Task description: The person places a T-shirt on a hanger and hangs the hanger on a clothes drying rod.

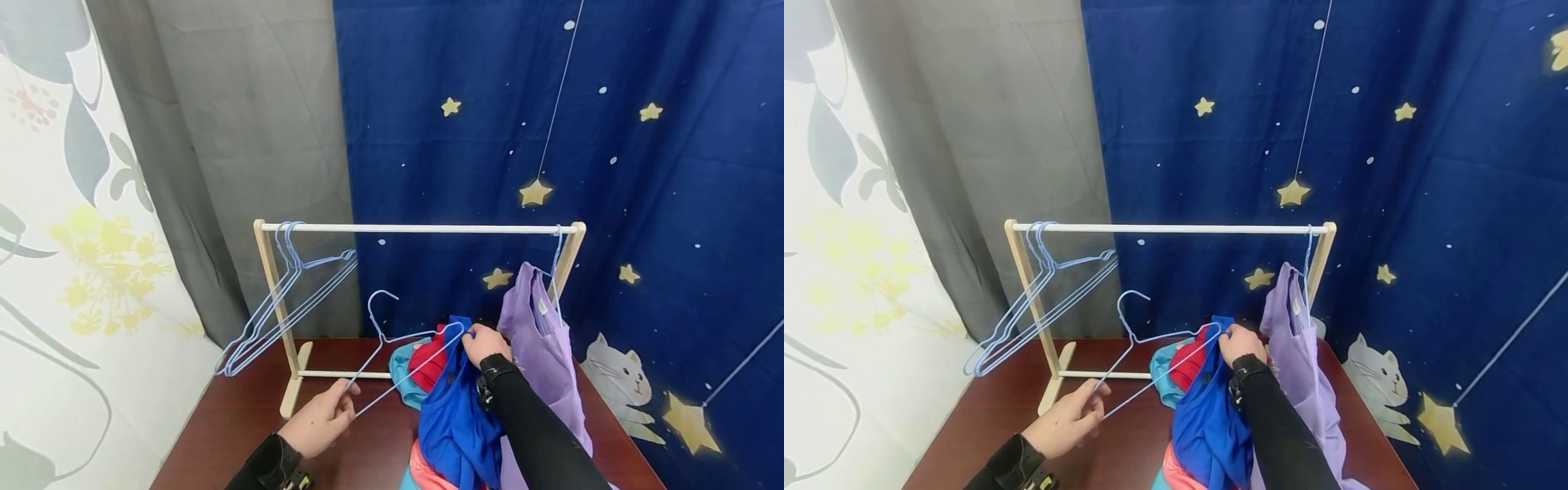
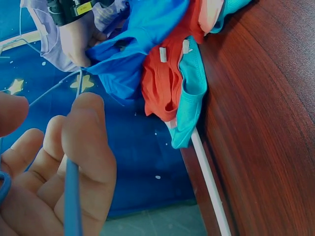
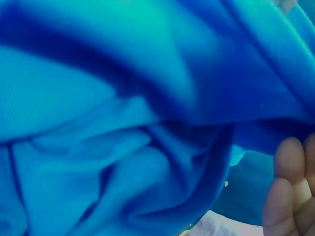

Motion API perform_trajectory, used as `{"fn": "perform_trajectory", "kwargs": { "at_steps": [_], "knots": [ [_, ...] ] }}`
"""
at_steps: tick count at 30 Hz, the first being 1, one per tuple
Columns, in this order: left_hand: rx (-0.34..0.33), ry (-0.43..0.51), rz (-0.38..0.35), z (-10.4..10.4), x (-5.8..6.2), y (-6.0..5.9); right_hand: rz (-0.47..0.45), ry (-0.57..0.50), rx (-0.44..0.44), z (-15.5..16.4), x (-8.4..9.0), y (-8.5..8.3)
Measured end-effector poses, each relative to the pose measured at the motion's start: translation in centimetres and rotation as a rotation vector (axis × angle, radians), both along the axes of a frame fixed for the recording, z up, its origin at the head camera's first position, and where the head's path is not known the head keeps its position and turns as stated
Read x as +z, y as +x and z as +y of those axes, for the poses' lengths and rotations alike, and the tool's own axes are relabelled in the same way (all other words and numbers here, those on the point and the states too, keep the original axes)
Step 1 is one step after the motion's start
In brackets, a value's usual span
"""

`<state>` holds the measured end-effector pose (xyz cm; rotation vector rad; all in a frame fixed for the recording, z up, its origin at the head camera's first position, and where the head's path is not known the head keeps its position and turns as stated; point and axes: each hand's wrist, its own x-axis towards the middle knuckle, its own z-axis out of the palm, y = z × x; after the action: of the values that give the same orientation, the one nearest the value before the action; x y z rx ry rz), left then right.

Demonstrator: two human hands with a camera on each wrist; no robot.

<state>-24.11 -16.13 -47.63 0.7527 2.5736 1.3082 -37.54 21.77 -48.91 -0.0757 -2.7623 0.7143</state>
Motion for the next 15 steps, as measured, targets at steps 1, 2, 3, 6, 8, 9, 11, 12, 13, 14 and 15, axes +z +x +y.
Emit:
{"fn": "perform_trajectory", "kwargs": {
  "at_steps": [1,2,3,6,8,9,11,12,13,14,15],
  "knots": [
    [-0.002,0.001,-0.001,0.0,0.0,0.1,-0.004,-0.015,-0.003,0.1,0.1,0.1],
    [-0.006,0.005,-0.003,0.0,0.0,0.1,-0.015,-0.034,-0.009,0.1,0.3,0.1],
    [-0.009,0.007,-0.005,0.0,-0.1,0.2,-0.03,-0.056,-0.018,0.1,0.4,0.2],
    [-0.02,0.015,-0.018,0.0,-0.1,0.3,-0.059,-0.109,-0.036,0.1,0.8,0.3],
    [-0.026,0.02,-0.026,0.0,-0.2,0.3,-0.073,-0.155,-0.041,0.1,1.0,0.4],
    [-0.028,0.024,-0.033,0.0,-0.2,0.3,-0.077,-0.178,-0.042,0.1,1.1,0.4],
    [-0.031,0.027,-0.04,0.0,-0.2,0.3,-0.076,-0.217,-0.037,0.0,1.3,0.4],
    [-0.032,0.028,-0.045,0.0,-0.2,0.3,-0.075,-0.234,-0.035,-0.1,1.4,0.4],
    [-0.034,0.029,-0.049,0.0,-0.2,0.3,-0.076,-0.25,-0.034,-0.1,1.5,0.4],
    [-0.035,0.029,-0.054,0.0,-0.2,0.3,-0.075,-0.261,-0.034,-0.2,1.5,0.4],
    [-0.034,0.027,-0.058,0.0,-0.1,0.3,-0.074,-0.273,-0.034,-0.2,1.6,0.3]
  ]
}}
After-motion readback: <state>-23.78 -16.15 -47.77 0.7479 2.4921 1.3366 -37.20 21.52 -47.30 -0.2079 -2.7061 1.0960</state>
